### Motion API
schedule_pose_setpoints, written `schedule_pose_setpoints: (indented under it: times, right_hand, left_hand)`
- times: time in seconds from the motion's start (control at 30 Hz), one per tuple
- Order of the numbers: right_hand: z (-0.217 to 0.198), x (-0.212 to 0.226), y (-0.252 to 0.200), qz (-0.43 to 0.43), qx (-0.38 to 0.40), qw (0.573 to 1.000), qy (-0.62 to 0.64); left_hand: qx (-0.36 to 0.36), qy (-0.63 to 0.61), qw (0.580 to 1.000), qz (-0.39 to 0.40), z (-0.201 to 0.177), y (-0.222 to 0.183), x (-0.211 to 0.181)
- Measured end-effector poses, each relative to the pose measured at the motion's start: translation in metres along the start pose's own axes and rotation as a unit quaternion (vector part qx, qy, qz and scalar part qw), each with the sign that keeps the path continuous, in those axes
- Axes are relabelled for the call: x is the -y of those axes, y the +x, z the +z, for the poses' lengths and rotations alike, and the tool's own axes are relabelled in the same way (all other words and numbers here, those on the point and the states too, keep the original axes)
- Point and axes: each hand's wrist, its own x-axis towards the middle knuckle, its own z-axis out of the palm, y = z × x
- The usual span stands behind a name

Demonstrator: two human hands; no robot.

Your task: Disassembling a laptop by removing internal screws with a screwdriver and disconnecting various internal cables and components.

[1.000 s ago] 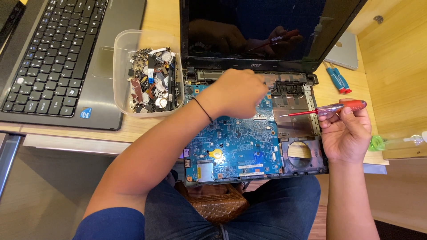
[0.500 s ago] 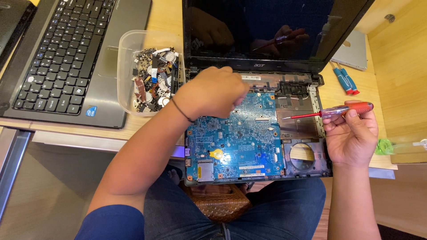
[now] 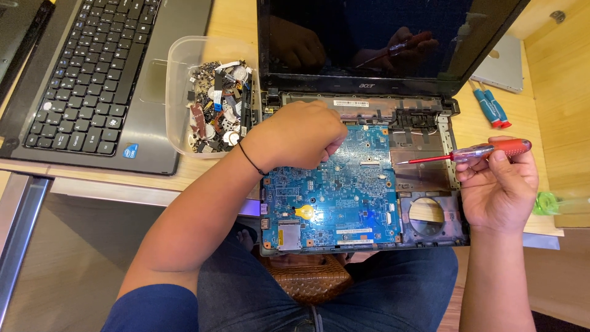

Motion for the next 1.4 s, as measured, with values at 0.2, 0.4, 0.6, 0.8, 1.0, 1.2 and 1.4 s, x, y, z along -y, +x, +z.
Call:
schedule_pose_setpoints:
  times: [0.2,0.4,0.6,0.8,1.0,1.2,1.4]
  right_hand:
    - [0.000,0.001,-0.001,-0.002,0.009,1.000,-0.003]
    - [0.001,0.001,-0.001,-0.002,-0.001,1.000,-0.006]
    - [-0.002,-0.001,0.000,-0.008,0.009,1.000,0.008]
    - [0.001,0.000,0.000,-0.009,0.006,1.000,0.011]
    - [0.011,0.005,-0.006,-0.009,0.027,1.000,0.011]
    - [0.004,0.002,-0.004,0.000,0.037,0.999,0.006]
    - [0.006,0.004,-0.004,0.005,0.039,0.999,-0.005]
  left_hand:
    - [-0.005,0.007,1.000,0.009,0.002,-0.001,-0.004]
    - [-0.095,-0.078,0.991,0.060,-0.015,-0.010,0.012]
    - [-0.163,-0.163,0.971,0.063,-0.024,-0.017,0.022]
    - [-0.141,-0.151,0.978,-0.003,-0.022,-0.015,0.034]
    - [-0.153,-0.137,0.977,-0.050,-0.032,-0.023,0.035]
    - [-0.154,-0.144,0.977,0.005,-0.022,-0.018,0.041]
    - [-0.170,-0.124,0.977,0.026,-0.017,-0.013,0.028]
